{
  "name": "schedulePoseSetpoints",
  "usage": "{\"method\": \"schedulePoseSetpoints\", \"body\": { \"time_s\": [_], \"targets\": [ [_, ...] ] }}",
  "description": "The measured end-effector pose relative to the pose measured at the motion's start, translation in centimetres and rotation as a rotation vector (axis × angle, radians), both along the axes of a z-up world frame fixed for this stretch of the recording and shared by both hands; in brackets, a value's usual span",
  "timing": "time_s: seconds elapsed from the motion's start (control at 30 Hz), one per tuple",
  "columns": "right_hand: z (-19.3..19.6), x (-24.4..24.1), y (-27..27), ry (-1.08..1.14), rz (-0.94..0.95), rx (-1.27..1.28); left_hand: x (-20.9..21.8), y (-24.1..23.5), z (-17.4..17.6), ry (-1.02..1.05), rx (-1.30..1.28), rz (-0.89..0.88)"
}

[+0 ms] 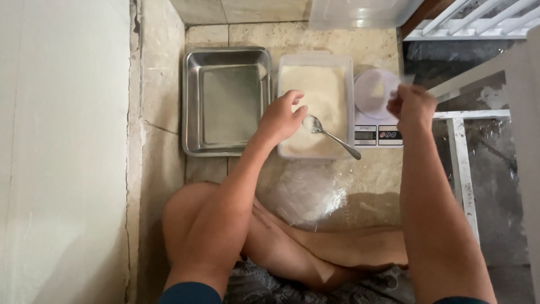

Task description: The person scoops a white powder from a plastic container using a spoon and transfers it into small plastic bags. Each filled bag is placed on a digital scale, then set aside in a metal tray. The process is repeated multiple times.

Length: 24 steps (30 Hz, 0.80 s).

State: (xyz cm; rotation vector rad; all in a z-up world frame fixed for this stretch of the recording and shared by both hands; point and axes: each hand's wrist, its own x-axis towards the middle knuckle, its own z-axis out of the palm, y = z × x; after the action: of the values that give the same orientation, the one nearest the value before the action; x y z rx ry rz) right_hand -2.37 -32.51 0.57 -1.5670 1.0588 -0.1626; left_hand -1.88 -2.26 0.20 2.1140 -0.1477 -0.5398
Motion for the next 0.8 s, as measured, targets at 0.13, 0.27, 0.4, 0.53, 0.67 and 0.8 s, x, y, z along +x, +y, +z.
{"method": "schedulePoseSetpoints", "body": {
  "time_s": [0.13,0.27,0.4,0.53,0.67,0.8],
  "targets": [
    [-3.2,-3.2,-2.0,0.05,-0.058,0.029,-0.1,0.0,0.6,0.009,0.079,-0.003],
    [-5.6,-5.1,-4.8,0.049,0.074,-0.092,-0.4,-0.2,1.5,0.021,0.088,-0.011],
    [-2.1,-8.4,-5.0,0.367,0.333,-0.309,-0.1,-0.1,0.0,-0.039,0.082,0.009],
    [-4.9,-14.1,-8.5,0.372,0.36,-0.356,0.0,-0.1,-0.5,-0.089,0.084,-0.001],
    [-6.8,-16.4,-11.5,0.54,0.15,-0.291,-0.6,-0.8,1.9,-0.011,0.128,-0.07],
    [-8.7,-16.1,-12.0,0.405,-0.05,-0.182,-1.4,-0.6,2.5,0.015,0.131,-0.145]
  ]
}}
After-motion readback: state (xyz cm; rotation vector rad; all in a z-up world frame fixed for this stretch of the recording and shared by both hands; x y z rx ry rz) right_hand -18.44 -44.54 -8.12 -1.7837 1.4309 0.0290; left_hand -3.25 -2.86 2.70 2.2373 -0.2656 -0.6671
